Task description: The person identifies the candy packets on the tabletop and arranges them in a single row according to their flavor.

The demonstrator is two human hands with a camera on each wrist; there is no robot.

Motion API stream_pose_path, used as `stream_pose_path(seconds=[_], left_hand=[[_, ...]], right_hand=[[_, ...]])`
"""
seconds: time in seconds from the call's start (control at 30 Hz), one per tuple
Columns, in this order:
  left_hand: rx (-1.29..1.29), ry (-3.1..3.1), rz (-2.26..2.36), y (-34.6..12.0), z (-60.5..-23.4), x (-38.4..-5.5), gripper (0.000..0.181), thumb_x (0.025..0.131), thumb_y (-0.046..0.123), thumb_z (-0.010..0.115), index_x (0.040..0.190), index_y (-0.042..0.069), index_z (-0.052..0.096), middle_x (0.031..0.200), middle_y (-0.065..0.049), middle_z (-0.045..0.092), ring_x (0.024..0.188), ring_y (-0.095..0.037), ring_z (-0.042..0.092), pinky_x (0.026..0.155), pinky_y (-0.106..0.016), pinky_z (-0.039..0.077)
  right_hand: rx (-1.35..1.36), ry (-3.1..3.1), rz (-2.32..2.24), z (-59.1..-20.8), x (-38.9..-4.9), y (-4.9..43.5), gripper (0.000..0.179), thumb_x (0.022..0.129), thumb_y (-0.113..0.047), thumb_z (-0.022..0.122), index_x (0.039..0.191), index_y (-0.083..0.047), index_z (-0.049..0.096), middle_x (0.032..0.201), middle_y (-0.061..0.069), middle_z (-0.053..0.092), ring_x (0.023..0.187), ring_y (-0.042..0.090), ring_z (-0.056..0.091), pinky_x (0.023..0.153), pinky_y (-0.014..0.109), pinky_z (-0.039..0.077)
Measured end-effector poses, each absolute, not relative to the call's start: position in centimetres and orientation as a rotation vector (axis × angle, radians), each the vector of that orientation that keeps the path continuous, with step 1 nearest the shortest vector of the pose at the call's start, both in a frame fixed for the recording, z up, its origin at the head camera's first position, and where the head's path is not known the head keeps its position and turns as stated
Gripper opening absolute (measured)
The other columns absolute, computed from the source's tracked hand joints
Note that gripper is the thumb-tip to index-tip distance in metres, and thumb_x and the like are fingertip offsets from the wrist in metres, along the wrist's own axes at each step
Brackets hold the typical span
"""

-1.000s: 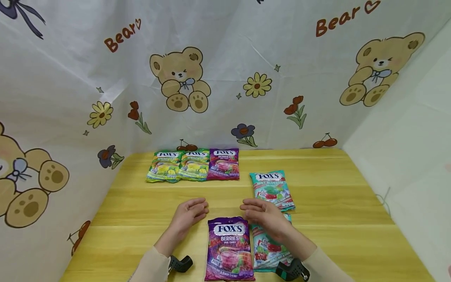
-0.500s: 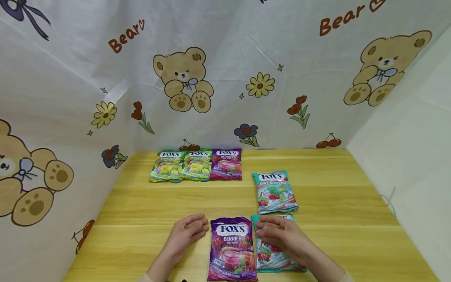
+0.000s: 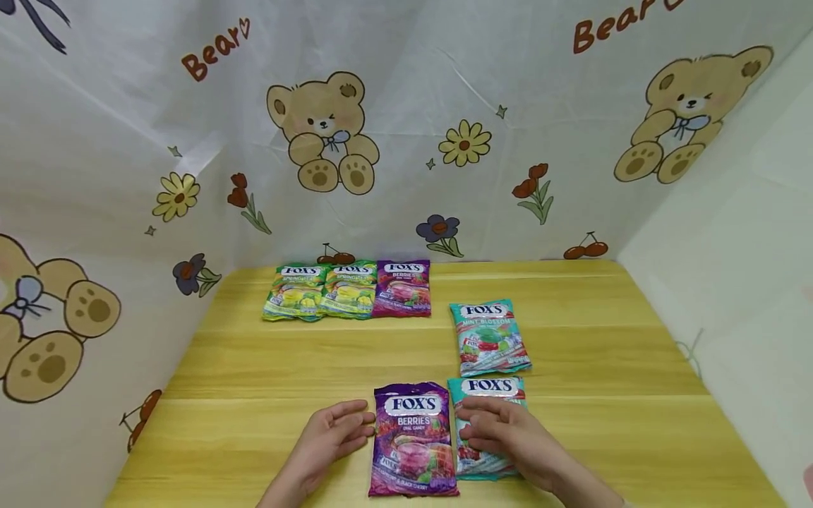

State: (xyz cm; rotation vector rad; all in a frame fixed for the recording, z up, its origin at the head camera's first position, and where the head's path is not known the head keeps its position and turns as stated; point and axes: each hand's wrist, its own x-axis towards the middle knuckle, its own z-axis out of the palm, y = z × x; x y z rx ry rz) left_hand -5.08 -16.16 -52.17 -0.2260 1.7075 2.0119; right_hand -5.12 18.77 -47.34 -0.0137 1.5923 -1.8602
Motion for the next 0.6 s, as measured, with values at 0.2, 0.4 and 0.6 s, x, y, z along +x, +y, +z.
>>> stream_pose_path(seconds=[0.2,0.4,0.6], left_hand=[[-0.241,1.723,1.992,-15.7,-52.1,-4.6,0.046,0.106,0.016,0.057,0.142,-0.012,0.051,0.121,-0.012,0.074,0.097,-0.017,0.075,0.088,-0.034,0.063],[-0.238,1.774,1.938,-15.2,-51.7,-4.3,0.040,0.106,0.017,0.059,0.135,-0.009,0.060,0.117,-0.009,0.075,0.093,-0.018,0.076,0.083,-0.034,0.065],[-0.254,1.797,1.929,-14.9,-51.6,-3.9,0.038,0.105,0.016,0.059,0.135,-0.008,0.061,0.115,-0.009,0.075,0.090,-0.018,0.076,0.081,-0.036,0.065]], right_hand=[[-0.015,1.624,-1.837,-47.3,-4.9,17.5,0.062,0.107,-0.020,0.056,0.151,0.016,0.031,0.152,0.033,0.046,0.123,0.031,0.066,0.103,0.041,0.057],[0.044,1.647,-1.787,-47.1,-4.5,16.8,0.066,0.105,-0.022,0.060,0.153,0.013,0.032,0.155,0.035,0.041,0.130,0.034,0.061,0.103,0.044,0.057],[0.043,1.675,-1.732,-46.7,-4.2,15.6,0.067,0.105,-0.024,0.060,0.156,0.009,0.031,0.159,0.039,0.031,0.147,0.050,0.037,0.107,0.050,0.053]])
